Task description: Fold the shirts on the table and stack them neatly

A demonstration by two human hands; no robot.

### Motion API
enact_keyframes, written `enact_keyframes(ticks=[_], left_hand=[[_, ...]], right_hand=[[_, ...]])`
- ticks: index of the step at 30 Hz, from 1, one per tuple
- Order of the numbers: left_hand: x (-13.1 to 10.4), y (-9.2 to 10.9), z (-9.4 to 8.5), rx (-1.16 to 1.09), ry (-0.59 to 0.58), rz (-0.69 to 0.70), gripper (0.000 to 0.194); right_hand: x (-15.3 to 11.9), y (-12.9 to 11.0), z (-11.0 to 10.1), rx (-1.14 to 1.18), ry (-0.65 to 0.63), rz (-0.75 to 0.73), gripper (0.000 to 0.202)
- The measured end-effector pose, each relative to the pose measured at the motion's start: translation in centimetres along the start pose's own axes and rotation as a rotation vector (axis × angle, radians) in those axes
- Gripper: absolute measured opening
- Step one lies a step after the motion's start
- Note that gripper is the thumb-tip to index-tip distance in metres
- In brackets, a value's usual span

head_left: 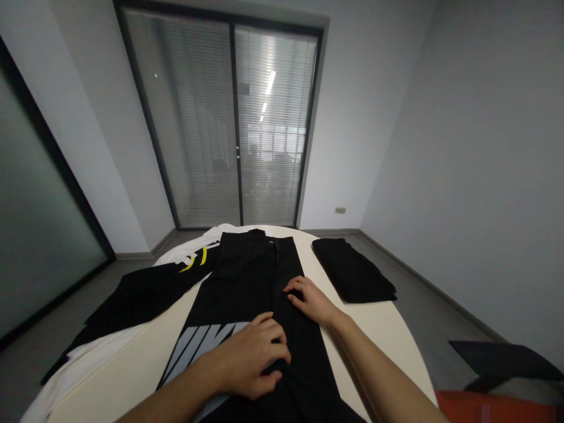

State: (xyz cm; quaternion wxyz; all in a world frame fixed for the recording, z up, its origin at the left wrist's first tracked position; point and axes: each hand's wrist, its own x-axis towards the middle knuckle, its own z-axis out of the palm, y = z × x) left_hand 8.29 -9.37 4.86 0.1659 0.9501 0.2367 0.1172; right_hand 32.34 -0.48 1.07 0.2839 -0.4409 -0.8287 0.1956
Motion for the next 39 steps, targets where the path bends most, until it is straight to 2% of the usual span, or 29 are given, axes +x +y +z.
enact_keyframes(ticks=[8, 14, 16, 21, 24, 26, 29, 33, 35, 37, 39], left_hand=[[0.0, 0.6, 0.0, 0.002, -0.117, 0.093, 0.034], [0.2, 1.1, 0.4, -0.009, -0.233, 0.182, 0.024], [0.2, 1.3, 0.6, -0.045, -0.237, 0.198, 0.028], [0.2, 1.6, 0.8, -0.116, -0.225, 0.224, 0.009], [0.3, 1.6, 0.9, -0.172, -0.236, 0.245, 0.008], [0.3, 1.5, 1.2, -0.177, -0.245, 0.283, 0.014], [0.0, 1.1, 2.1, -0.136, -0.243, 0.321, 0.034], [-0.6, 0.3, 3.7, -0.189, -0.301, 0.314, 0.045], [-0.8, 0.1, 4.1, -0.26, -0.356, 0.261, 0.048], [-0.8, 0.4, 3.7, -0.314, -0.383, 0.19, 0.046], [-0.5, 1.0, 2.7, -0.323, -0.363, 0.17, 0.037]], right_hand=[[0.2, 0.2, 0.0, 0.023, -0.017, 0.022, 0.019], [0.2, -0.2, -0.3, 0.03, -0.025, 0.037, 0.018], [0.2, -0.2, -0.3, 0.037, -0.026, 0.037, 0.018], [0.2, 0.0, -0.3, 0.045, -0.028, 0.028, 0.018], [0.1, 0.2, -0.2, 0.046, -0.023, 0.026, 0.018], [0.1, 0.2, -0.2, 0.045, -0.024, 0.025, 0.018], [0.1, 0.3, -0.2, 0.039, -0.03, 0.031, 0.018], [0.1, 0.1, -0.2, 0.007, -0.032, 0.028, 0.02], [0.0, -0.4, -0.3, -0.047, -0.029, 0.028, 0.025], [0.0, -1.1, -0.4, -0.119, -0.029, 0.043, 0.031], [0.0, -2.1, -0.4, -0.192, -0.029, 0.079, 0.035]])
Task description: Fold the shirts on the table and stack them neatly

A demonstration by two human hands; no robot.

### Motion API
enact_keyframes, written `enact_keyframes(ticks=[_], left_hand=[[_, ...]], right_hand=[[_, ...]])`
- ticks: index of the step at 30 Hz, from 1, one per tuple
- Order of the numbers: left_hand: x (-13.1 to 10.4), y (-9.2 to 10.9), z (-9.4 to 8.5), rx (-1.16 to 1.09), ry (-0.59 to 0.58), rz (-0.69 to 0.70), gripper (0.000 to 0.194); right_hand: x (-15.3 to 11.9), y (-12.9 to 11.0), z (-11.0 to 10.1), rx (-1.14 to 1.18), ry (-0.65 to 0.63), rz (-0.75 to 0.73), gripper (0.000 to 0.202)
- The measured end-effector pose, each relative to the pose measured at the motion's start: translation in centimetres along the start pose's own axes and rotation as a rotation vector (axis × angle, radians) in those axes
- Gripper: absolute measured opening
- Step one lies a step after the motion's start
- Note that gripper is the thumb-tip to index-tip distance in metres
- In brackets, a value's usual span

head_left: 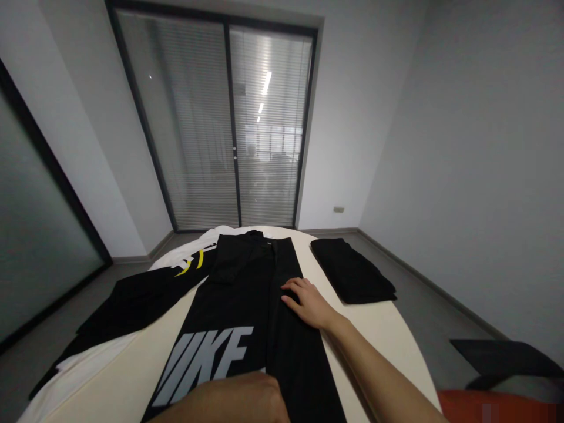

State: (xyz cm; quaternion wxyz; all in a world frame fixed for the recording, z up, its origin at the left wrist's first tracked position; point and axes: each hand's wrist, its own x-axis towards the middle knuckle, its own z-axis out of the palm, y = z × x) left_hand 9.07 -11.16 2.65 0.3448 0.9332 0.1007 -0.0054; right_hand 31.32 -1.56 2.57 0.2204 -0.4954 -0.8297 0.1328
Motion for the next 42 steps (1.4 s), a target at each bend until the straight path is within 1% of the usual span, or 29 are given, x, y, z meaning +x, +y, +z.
enact_keyframes(ticks=[2, 3, 6, 8, 10, 12, 13, 15, 16, 18, 19, 21, 23, 24, 26, 29, 32, 34, 35, 38, 40, 42], left_hand=[[0.0, 1.0, -1.1, 0.083, 0.067, 0.003, 0.014], [-0.1, 1.4, -1.5, 0.142, 0.109, -0.015, 0.008], [-0.6, 1.6, -2.4, 0.253, 0.207, -0.15, 0.054], [-1.2, 1.3, -2.6, 0.226, 0.194, -0.213, 0.073], [-1.8, 1.0, -2.8, 0.164, 0.153, -0.232, 0.079], [-2.3, 0.7, -3.4, 0.1, 0.134, -0.249, 0.075], [-2.5, 0.4, -3.8, 0.088, 0.15, -0.279, 0.072], [-3.2, -0.7, -4.7, 0.128, 0.243, -0.402, 0.065], [-3.7, -1.7, -5.1, 0.184, 0.32, -0.493, 0.06], [-4.8, -4.1, -5.8, 0.328, 0.492, -0.675, 0.052], [-5.4, -5.5, -6.0, 0.386, 0.56, -0.724, 0.051], [-6.4, -8.2, -6.1, 0.447, 0.634, -0.787, 0.051], [-6.9, -10.0, -5.9, 0.457, 0.65, -0.808, 0.051], [-6.9, -10.6, -5.8, 0.459, 0.655, -0.803, 0.051], [-6.6, -11.2, -5.4, 0.472, 0.682, -0.773, 0.05], [-5.8, -11.5, -5.1, 0.514, 0.793, -0.746, 0.045], [-5.5, -12.0, -5.2, 0.552, 0.921, -0.801, 0.042], [-5.6, -12.8, -5.3, 0.562, 0.958, -0.851, 0.041], [-5.8, -13.2, -5.3, 0.559, 0.964, -0.873, 0.042], [-6.3, -14.5, -5.4, 0.528, 0.986, -0.912, 0.044], [-6.5, -15.2, -5.3, 0.499, 1.006, -0.899, 0.046], [-6.6, -15.7, -5.3, 0.488, 1.029, -0.868, 0.046]], right_hand=[[-0.1, -1.0, 0.0, -0.062, 0.01, 0.041, 0.04], [-0.2, -1.4, 0.2, -0.084, 0.019, 0.052, 0.042], [-0.4, -2.1, 1.1, -0.104, -0.001, 0.039, 0.054], [-0.6, -2.1, 1.8, -0.098, -0.07, 0.031, 0.063], [-0.7, -1.8, 2.2, -0.092, -0.139, 0.038, 0.068], [-0.8, -1.5, 2.4, -0.082, -0.172, 0.047, 0.071], [-0.7, -1.4, 2.3, -0.079, -0.181, 0.05, 0.072], [-0.7, -1.2, 2.0, -0.078, -0.196, 0.055, 0.074], [-0.6, -1.1, 1.9, -0.078, -0.203, 0.061, 0.075], [-0.5, -0.8, 1.4, -0.076, -0.221, 0.075, 0.078], [-0.4, -0.7, 1.2, -0.074, -0.236, 0.085, 0.079], [-0.4, -0.3, 0.7, -0.076, -0.279, 0.109, 0.084], [-0.5, 0.0, 0.3, -0.077, -0.332, 0.14, 0.088], [-0.6, 0.2, 0.0, -0.071, -0.355, 0.158, 0.09], [-0.9, 0.4, -0.5, -0.056, -0.391, 0.197, 0.092], [-1.2, 0.5, -1.2, -0.065, -0.388, 0.231, 0.093], [-1.3, 0.4, -1.7, -0.112, -0.298, 0.185, 0.091], [-1.3, 0.4, -1.9, -0.123, -0.261, 0.136, 0.089], [-1.3, 0.4, -2.0, -0.114, -0.271, 0.122, 0.09], [-1.3, 0.6, -2.0, -0.056, -0.358, 0.133, 0.097], [-1.4, 0.8, -2.1, -0.025, -0.388, 0.143, 0.1], [-1.4, 1.0, -2.3, -0.021, -0.374, 0.132, 0.102]])
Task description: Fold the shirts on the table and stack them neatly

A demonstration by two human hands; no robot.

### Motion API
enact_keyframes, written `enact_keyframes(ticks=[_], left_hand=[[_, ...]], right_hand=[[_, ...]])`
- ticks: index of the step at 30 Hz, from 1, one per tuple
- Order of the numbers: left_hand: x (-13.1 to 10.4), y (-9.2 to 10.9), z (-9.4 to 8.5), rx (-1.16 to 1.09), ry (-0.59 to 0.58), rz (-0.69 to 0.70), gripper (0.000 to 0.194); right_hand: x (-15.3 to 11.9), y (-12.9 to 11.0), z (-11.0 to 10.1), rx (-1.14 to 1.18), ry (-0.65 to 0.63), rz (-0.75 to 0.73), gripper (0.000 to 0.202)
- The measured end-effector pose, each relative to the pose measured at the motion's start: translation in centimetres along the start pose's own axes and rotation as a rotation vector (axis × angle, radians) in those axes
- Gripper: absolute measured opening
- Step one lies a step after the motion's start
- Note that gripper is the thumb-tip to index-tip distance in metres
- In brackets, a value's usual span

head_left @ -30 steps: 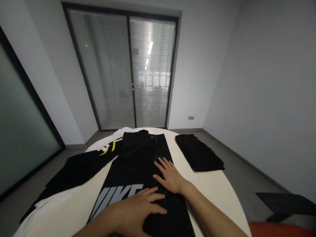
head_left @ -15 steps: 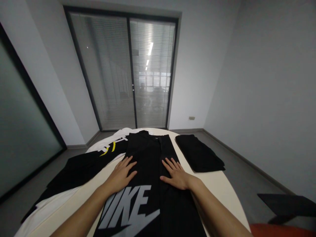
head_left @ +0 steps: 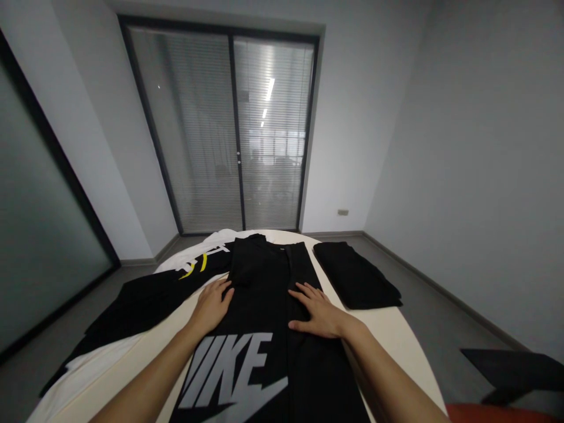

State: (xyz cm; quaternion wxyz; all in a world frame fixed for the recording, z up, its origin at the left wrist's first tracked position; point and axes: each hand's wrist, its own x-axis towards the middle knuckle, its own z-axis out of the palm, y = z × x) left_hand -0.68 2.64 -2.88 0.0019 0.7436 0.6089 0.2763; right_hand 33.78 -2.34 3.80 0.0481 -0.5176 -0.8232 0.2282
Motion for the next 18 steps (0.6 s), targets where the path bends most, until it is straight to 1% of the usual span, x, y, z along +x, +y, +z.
enact_keyframes(ticks=[3, 5, 7, 8, 10, 13, 16, 18], left_hand=[[0.1, -0.2, 0.3, -0.022, 0.034, 0.014, 0.047], [0.0, -0.2, 0.4, -0.02, 0.047, 0.008, 0.046], [0.0, -0.1, 0.4, -0.012, 0.05, 0.001, 0.046], [-0.1, -0.1, 0.4, -0.009, 0.049, 0.0, 0.046], [-0.1, 0.0, 0.4, -0.002, 0.04, -0.004, 0.046], [-0.3, 0.2, 0.3, 0.028, 0.03, -0.004, 0.046], [-0.4, 0.5, 0.2, 0.073, 0.019, 0.01, 0.048], [-0.5, 0.8, 0.1, 0.092, 0.006, 0.005, 0.047]], right_hand=[[0.1, 0.0, -0.1, -0.026, 0.069, -0.035, 0.099], [0.3, -0.2, 0.1, -0.031, 0.173, -0.041, 0.089], [0.7, -0.3, 0.5, -0.031, 0.275, -0.007, 0.078], [0.9, -0.4, 0.7, -0.038, 0.299, 0.021, 0.074], [1.3, -0.3, 1.2, -0.071, 0.299, 0.066, 0.069], [1.5, 0.0, 1.5, -0.113, 0.3, 0.071, 0.058], [1.7, -0.1, 1.5, -0.117, 0.372, 0.073, 0.048], [2.0, -0.8, 1.3, -0.13, 0.447, 0.141, 0.041]])
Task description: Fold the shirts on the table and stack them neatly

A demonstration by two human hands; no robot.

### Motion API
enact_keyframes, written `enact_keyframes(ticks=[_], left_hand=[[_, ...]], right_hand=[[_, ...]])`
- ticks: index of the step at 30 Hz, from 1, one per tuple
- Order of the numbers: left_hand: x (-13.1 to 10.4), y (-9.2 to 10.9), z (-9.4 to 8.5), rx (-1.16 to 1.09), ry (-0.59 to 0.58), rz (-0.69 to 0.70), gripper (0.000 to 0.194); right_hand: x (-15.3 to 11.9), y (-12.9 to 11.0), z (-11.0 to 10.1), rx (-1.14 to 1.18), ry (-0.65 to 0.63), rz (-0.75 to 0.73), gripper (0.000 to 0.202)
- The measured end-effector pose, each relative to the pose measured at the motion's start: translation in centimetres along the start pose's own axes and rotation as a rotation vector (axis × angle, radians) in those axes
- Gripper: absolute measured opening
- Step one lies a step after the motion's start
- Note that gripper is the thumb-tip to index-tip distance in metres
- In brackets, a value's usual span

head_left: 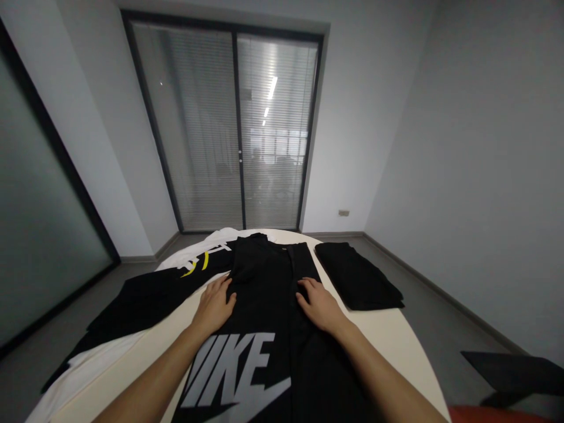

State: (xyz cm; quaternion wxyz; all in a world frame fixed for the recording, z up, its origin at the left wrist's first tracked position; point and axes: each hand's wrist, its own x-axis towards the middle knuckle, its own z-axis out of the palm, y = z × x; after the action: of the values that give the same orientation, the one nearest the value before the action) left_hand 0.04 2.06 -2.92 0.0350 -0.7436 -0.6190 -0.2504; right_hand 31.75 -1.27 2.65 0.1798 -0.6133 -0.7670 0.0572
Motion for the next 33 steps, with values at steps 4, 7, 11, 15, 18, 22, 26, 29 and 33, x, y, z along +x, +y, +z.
enact_keyframes(ticks=[4, 7, 11, 15, 18, 22, 26, 29, 33], left_hand=[[-0.1, 0.4, -0.3, 0.011, -0.014, -0.019, 0.045], [-0.2, 0.5, -0.4, -0.003, -0.014, -0.021, 0.044], [-0.2, 0.5, -0.4, -0.03, -0.018, -0.025, 0.043], [-0.2, 0.4, -0.4, -0.034, -0.018, -0.019, 0.044], [-0.2, 0.3, -0.3, -0.025, -0.021, -0.014, 0.044], [-0.3, 0.3, -0.3, -0.031, -0.016, -0.011, 0.044], [-0.3, 0.3, -0.3, -0.051, 0.007, -0.004, 0.042], [-0.3, 0.2, -0.3, -0.06, 0.007, -0.004, 0.043], [-0.3, 0.1, -0.2, -0.054, -0.004, -0.005, 0.043]], right_hand=[[1.9, -2.5, -0.1, -0.139, 0.098, 0.169, 0.053], [3.9, -4.0, 0.2, -0.219, 0.075, 0.245, 0.06], [5.3, -4.3, 0.8, -0.259, 0.017, 0.306, 0.049], [5.5, -3.2, 0.0, -0.253, -0.024, 0.252, 0.036], [5.7, -2.3, -1.4, -0.202, -0.097, 0.195, 0.042], [5.8, -1.2, -2.6, -0.148, -0.136, 0.114, 0.04], [5.7, -1.0, -2.2, -0.163, -0.139, 0.131, 0.037], [5.6, -1.6, -2.0, -0.198, -0.1, 0.166, 0.038], [5.5, -2.8, -2.3, -0.309, -0.036, 0.219, 0.031]])
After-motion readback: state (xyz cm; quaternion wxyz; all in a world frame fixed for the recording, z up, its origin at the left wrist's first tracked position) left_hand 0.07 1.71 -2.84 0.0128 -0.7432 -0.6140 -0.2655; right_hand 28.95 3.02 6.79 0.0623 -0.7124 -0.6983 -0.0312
